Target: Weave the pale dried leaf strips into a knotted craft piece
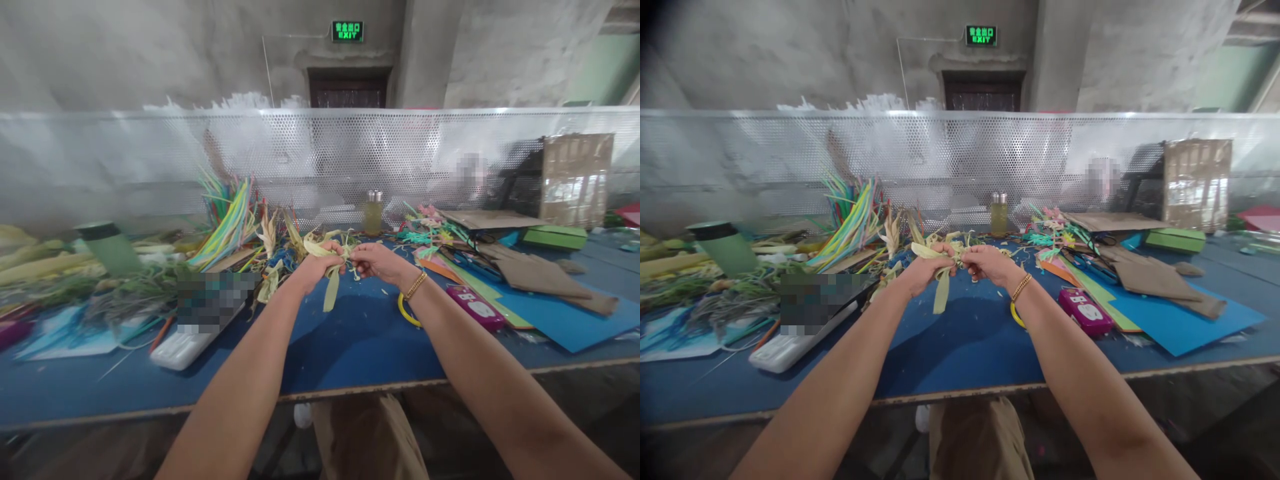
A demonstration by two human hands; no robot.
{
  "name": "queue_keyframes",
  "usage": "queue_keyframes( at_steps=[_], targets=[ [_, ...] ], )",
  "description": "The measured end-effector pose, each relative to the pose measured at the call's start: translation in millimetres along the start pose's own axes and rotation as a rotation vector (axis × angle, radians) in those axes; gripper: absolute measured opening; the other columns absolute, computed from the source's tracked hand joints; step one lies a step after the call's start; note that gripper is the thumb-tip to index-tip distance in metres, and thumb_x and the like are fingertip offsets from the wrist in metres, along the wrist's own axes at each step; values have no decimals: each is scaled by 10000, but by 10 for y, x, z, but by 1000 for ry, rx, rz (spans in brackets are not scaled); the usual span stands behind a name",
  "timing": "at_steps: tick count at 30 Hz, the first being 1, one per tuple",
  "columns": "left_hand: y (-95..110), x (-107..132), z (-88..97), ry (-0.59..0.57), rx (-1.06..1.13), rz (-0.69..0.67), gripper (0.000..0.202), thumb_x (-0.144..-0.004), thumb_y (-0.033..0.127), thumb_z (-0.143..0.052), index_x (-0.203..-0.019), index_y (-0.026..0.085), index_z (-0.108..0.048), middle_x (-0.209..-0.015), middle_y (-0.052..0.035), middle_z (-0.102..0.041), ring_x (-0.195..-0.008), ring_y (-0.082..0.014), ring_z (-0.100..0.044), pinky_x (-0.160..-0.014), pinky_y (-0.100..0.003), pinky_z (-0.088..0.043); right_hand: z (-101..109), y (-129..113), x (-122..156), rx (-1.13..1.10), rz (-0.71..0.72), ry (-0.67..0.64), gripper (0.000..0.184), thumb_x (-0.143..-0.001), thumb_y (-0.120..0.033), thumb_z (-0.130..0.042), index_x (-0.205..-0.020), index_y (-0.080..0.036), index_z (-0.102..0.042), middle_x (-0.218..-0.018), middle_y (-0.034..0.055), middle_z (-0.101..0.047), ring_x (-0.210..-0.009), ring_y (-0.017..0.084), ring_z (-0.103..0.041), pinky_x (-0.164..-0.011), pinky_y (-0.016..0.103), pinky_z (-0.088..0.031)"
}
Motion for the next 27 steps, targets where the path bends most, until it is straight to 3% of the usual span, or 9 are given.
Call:
queue_keyframes(
  at_steps=[4, 11, 17, 22, 27],
  targets=[
    [-14, -5, 4, -44, 36, 25, 184, -723, 254, -628, -838, 213, -491, -607, 14, -590, -565, -141, -537, -502, -242, -295, -3, -11, 20, -7, 14, -35, 136, -730, -283, -699, -797, -183, -637, -698, 12, -630, -573, 95, -550, -515, 217, -463],
    [-25, 20, -27, -151, 115, 52, 224, -703, 236, -651, -831, 211, -469, -637, 19, -595, -616, -141, -562, -548, -231, -328, -16, 36, 10, 51, 33, -48, 123, -724, -262, -680, -698, -167, -607, -545, -36, -512, -488, 70, -454, -474, 203, -414],
    [-18, 32, -34, -180, 230, 132, 179, -698, 198, -626, -806, 194, -484, -666, 7, -589, -640, -134, -568, -625, -260, -404, 82, 91, -110, -116, 82, 252, 223, -685, -216, -652, -553, -183, -476, -489, -52, -430, -422, 56, -353, -378, 199, -291],
    [-16, 31, -40, -168, 326, 172, 175, -688, 201, -629, -815, 184, -510, -704, -4, -599, -657, -135, -592, -655, -270, -425, 305, 116, -194, -217, 133, 488, 227, -717, -239, -624, -605, -212, -428, -501, -56, -400, -434, 70, -346, -392, 205, -339],
    [-35, 24, -40, -172, 331, 171, 188, -689, 170, -606, -862, 186, -532, -688, -6, -604, -650, -134, -585, -647, -264, -428, 369, 79, -168, -298, 166, 551, 229, -754, -300, -652, -663, -215, -461, -543, -38, -460, -465, 88, -410, -434, 218, -411]
  ],
)
Point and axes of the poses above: each hand's wrist, its own x-axis away from the middle knuckle, its own z-axis out of the back of the hand, y = z × x, the point moved 2 cm from there along -x, towards the middle knuckle
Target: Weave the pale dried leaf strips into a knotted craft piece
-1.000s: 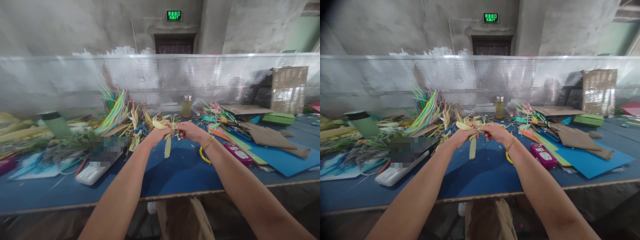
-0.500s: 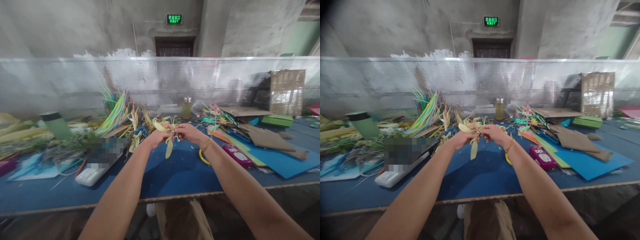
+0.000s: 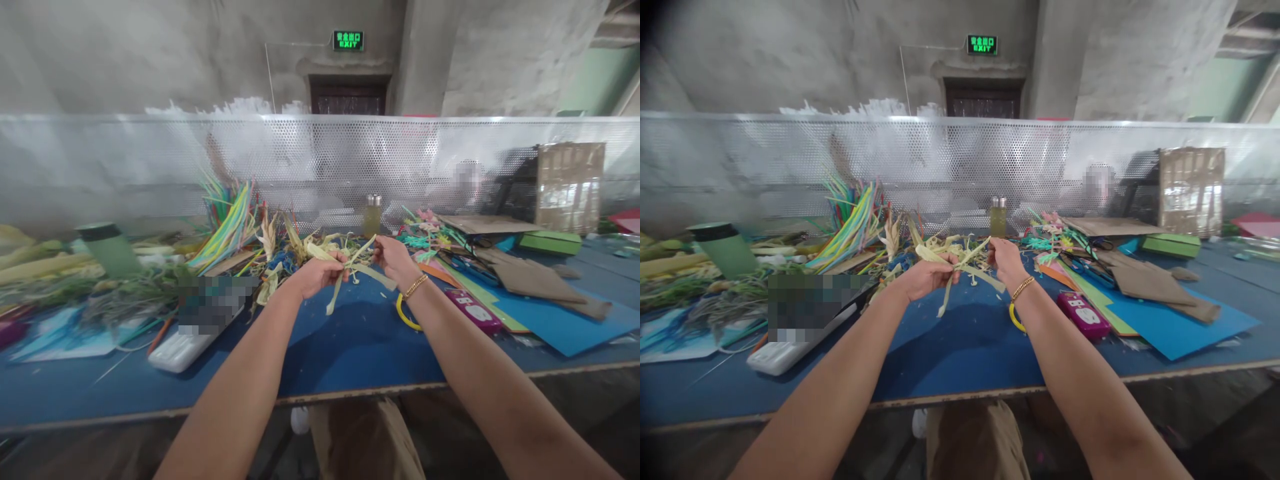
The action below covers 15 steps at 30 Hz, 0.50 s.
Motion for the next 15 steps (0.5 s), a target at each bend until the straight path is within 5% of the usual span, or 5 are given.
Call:
queue_keyframes(
  at_steps=[7, 11, 15],
  targets=[
    [17, -45, -1, 86, 106, -106, 212, -649, 109, -644, -843, 161, -574, -701, 9, -573, -632, -97, -559, -661, -245, -443, -224, -17, 255, -28, -291, -379, 107, -806, -260, -558, -754, -169, -578, -654, 13, -591, -495, 86, -491, -467, 215, -436],
    [22, -61, 20, 105, 64, -149, 167, -702, 163, -642, -863, 159, -601, -716, 4, -574, -635, -99, -542, -628, -249, -432, -290, -28, 334, 31, -172, -480, 225, -655, -119, -549, -846, -175, -656, -668, 2, -617, -547, 99, -517, -509, 220, -438],
    [30, -48, 31, 137, -15, -157, 131, -734, 223, -640, -847, 166, -604, -678, 5, -538, -629, -108, -514, -557, -242, -384, -302, -27, 352, 56, -61, -514, 212, -658, -212, -650, -866, -179, -677, -656, -13, -595, -567, 94, -499, -553, 235, -432]
  ],
)
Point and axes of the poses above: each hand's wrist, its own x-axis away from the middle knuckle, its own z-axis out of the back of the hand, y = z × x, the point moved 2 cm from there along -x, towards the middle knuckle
